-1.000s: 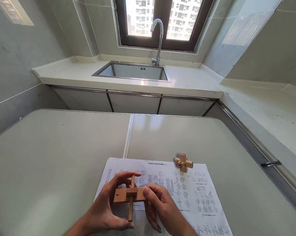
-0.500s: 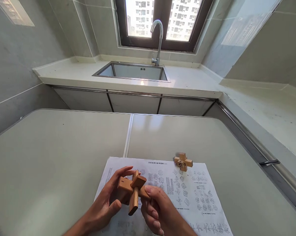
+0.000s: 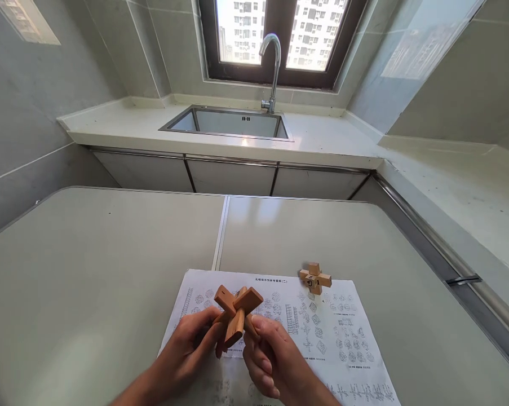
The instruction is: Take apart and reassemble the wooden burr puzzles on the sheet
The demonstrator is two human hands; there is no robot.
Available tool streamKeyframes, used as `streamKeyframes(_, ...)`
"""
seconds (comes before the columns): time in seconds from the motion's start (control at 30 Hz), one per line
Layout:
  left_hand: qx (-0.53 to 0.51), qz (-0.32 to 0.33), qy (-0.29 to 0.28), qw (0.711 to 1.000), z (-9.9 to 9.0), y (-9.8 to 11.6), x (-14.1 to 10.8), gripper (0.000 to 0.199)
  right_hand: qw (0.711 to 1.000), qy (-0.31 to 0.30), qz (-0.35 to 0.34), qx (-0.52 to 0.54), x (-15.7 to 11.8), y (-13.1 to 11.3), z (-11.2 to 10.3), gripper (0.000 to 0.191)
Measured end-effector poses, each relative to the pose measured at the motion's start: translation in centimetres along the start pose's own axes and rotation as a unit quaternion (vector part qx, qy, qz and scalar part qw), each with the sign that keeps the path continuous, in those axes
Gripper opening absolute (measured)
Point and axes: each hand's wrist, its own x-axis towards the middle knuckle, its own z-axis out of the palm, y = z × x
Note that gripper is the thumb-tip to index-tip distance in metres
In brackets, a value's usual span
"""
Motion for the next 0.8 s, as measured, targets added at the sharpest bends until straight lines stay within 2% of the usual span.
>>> streamKeyframes(0.17, 0.029, 0.007, 0.008, 1.0, 0.0, -0.2, 0.2, 0.048, 0.999, -0.028, 0.015, 0.006, 0.0, 0.1, -0.2, 0.067)
streamKeyframes(0.27, 0.04, -0.003, 0.017, 0.999, 0.1, -0.4, -0.3, 0.053, 1.0, -0.004, 0.001, 0.018, 0.3, 0.7, -0.2, 0.058)
streamKeyframes(0.37, 0.011, -0.038, 0.02, 0.999, 0.2, -0.8, -1.2, 0.072, 1.0, 0.004, -0.016, 0.015, 0.6, 1.9, -0.1, 0.051)
streamKeyframes(0.43, -0.029, -0.053, 0.018, 0.998, 0.1, -1.0, -1.7, 0.087, 1.0, -0.014, -0.023, 0.011, 0.8, 2.8, -0.1, 0.05)
streamKeyframes(0.57, -0.084, -0.025, -0.012, 0.996, -0.4, -1.0, -1.5, 0.106, 0.998, -0.064, -0.02, 0.011, 0.9, 4.1, -0.2, 0.046)
streamKeyframes(0.67, -0.108, 0.0, -0.047, 0.993, -0.5, -0.6, -0.7, 0.109, 0.997, -0.08, -0.011, 0.006, 0.9, 4.6, -0.3, 0.046)
streamKeyframes(0.8, -0.158, -0.012, -0.056, 0.986, -0.7, 0.2, -0.2, 0.103, 0.996, -0.086, -0.004, -0.004, 0.7, 4.5, -0.2, 0.049)
